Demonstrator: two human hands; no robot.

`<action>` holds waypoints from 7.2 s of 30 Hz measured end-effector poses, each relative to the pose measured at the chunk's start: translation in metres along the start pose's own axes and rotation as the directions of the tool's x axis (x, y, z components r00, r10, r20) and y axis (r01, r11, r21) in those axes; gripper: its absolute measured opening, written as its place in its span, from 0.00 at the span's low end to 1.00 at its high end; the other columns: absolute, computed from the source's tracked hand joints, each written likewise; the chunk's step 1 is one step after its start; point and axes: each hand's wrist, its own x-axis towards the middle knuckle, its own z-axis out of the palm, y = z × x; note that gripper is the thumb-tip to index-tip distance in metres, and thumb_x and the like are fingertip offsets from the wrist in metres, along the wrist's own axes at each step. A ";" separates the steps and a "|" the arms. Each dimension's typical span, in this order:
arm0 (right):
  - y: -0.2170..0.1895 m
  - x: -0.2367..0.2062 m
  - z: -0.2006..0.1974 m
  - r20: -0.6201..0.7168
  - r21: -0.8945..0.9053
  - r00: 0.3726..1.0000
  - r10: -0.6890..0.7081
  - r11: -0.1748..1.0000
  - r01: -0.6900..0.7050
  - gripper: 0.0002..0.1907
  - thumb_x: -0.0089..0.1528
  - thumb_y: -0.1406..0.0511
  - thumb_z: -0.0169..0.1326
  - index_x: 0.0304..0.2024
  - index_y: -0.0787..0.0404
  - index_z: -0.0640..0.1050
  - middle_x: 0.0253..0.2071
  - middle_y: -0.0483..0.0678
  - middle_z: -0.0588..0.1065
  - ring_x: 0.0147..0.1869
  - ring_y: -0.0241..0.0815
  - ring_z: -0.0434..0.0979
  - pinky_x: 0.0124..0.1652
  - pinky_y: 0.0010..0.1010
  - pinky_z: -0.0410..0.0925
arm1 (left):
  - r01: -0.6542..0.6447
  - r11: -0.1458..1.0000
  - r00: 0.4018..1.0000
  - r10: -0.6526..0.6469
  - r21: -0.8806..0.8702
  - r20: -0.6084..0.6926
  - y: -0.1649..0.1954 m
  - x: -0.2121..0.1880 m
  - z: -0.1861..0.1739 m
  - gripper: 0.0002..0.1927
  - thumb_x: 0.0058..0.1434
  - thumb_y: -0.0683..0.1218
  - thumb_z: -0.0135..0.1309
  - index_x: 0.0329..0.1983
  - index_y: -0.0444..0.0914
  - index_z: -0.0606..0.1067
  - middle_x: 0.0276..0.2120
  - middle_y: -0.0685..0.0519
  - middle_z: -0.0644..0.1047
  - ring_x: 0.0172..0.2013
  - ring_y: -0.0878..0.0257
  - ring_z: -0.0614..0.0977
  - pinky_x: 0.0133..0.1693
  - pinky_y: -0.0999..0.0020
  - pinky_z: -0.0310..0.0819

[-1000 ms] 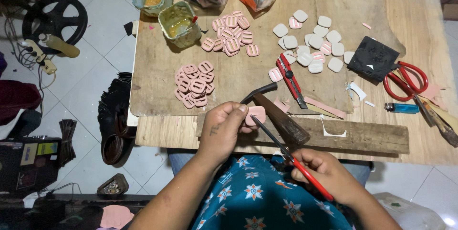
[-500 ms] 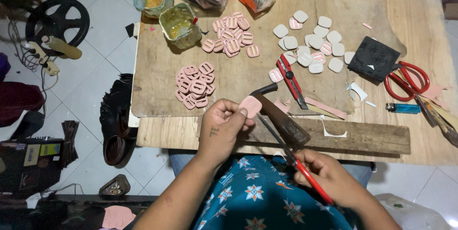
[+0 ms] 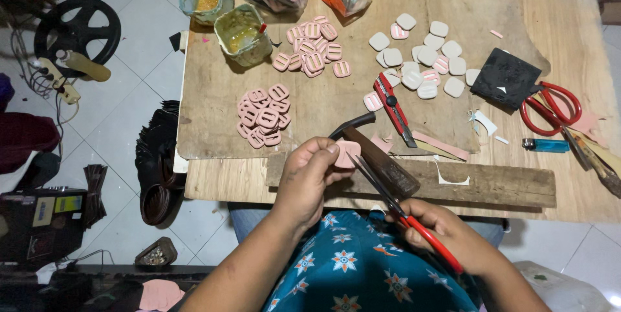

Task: The person sits at a workbench trimming the edges of small pink foam pieces. They hold each piece against a wooden block, cut away excess material with scissors and a utility knife, tap pieces with a hammer, and place the trimmed pieces on a pile on the table.

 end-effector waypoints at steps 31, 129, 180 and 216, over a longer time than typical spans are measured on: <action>0.006 0.007 0.006 -0.070 0.235 0.971 0.228 0.950 -0.206 0.20 0.62 0.60 0.55 0.51 0.66 0.80 0.18 0.44 0.72 0.18 0.33 0.71 0.21 0.24 0.66 | -0.143 0.986 0.988 0.146 0.081 -0.040 -0.013 -0.001 0.007 0.07 0.70 0.43 0.49 0.40 0.34 0.73 0.33 0.48 0.81 0.34 0.65 0.82 0.40 0.70 0.79; 0.014 0.003 0.008 -0.130 0.065 0.976 0.174 0.984 -0.167 0.14 0.57 0.61 0.64 0.43 0.62 0.82 0.26 0.37 0.71 0.29 0.27 0.65 0.29 0.23 0.61 | -0.147 0.935 0.986 0.166 0.322 -0.031 0.011 -0.005 0.005 0.11 0.68 0.43 0.51 0.34 0.32 0.78 0.28 0.56 0.79 0.30 0.72 0.76 0.35 0.74 0.71; -0.033 0.014 -0.041 -0.607 -0.762 0.700 -0.377 0.528 -0.376 0.21 0.63 0.53 0.55 0.47 0.61 0.81 0.43 0.60 0.77 0.47 0.60 0.79 0.47 0.47 0.71 | -0.119 0.962 0.967 0.169 0.248 -0.192 -0.013 -0.007 -0.030 0.11 0.64 0.37 0.52 0.49 0.31 0.74 0.37 0.51 0.79 0.35 0.68 0.82 0.38 0.74 0.77; -0.067 0.004 0.030 -0.206 -0.794 0.807 -0.553 0.577 0.193 0.10 0.56 0.61 0.60 0.38 0.56 0.77 0.32 0.50 0.75 0.36 0.53 0.78 0.35 0.39 0.70 | -0.175 0.912 0.983 0.186 0.372 0.006 -0.004 -0.012 0.002 0.10 0.63 0.37 0.56 0.46 0.29 0.76 0.36 0.53 0.81 0.35 0.71 0.81 0.40 0.76 0.76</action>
